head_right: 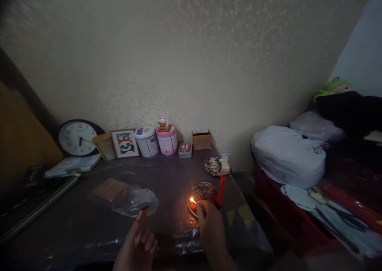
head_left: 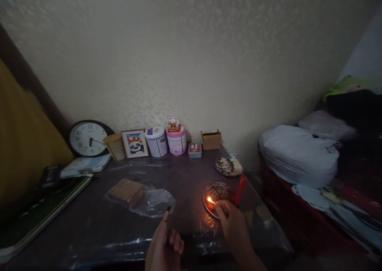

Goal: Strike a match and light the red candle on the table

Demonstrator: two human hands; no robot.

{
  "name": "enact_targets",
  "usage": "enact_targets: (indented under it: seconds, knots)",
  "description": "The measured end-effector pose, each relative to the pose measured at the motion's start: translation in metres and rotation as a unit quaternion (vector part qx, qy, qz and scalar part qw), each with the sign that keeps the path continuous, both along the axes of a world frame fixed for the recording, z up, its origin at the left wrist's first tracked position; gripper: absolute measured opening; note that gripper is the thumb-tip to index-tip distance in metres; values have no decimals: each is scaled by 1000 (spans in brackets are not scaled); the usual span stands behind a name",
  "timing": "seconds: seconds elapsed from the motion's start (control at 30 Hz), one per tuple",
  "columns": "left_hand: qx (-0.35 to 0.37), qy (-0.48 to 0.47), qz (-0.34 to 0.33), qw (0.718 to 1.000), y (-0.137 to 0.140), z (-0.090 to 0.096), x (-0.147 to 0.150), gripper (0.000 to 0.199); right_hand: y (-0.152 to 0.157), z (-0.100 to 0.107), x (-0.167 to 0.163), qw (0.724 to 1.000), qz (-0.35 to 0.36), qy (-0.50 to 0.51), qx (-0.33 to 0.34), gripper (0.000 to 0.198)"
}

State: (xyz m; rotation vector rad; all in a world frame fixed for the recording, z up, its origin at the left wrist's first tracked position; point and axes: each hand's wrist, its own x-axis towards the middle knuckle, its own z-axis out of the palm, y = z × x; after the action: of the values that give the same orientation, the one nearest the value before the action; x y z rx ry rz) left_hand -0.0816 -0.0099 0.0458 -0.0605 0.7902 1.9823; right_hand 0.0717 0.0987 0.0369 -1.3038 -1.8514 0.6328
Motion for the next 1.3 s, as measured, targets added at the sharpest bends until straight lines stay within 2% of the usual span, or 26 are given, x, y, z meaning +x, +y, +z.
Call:
enact_targets:
  seconds: [0.27, 0.43, 0.7, 0.83, 1.3]
  knots:
    - [3, 10, 1, 1000, -2, 0, 2, 35, 2, -2, 1, 1000, -3, -3, -5, 25]
    - [8, 2, -3, 1000, -2, -2, 1, 42, 5, -5, 2, 1000, -9, -7, -4, 26]
    - [2, 1, -7, 1000, -2, -1, 1, 38, 3, -2, 2, 1000, 8, -3, -10, 24]
    - [3, 10, -2, 1000, -3, 0, 2, 45, 5, -6, 3, 1000, -5, -1, -12, 26]
    - [2, 12, -4, 1000, -2, 0, 1, 43, 3, -6, 1, 1000, 12, -7, 9, 26]
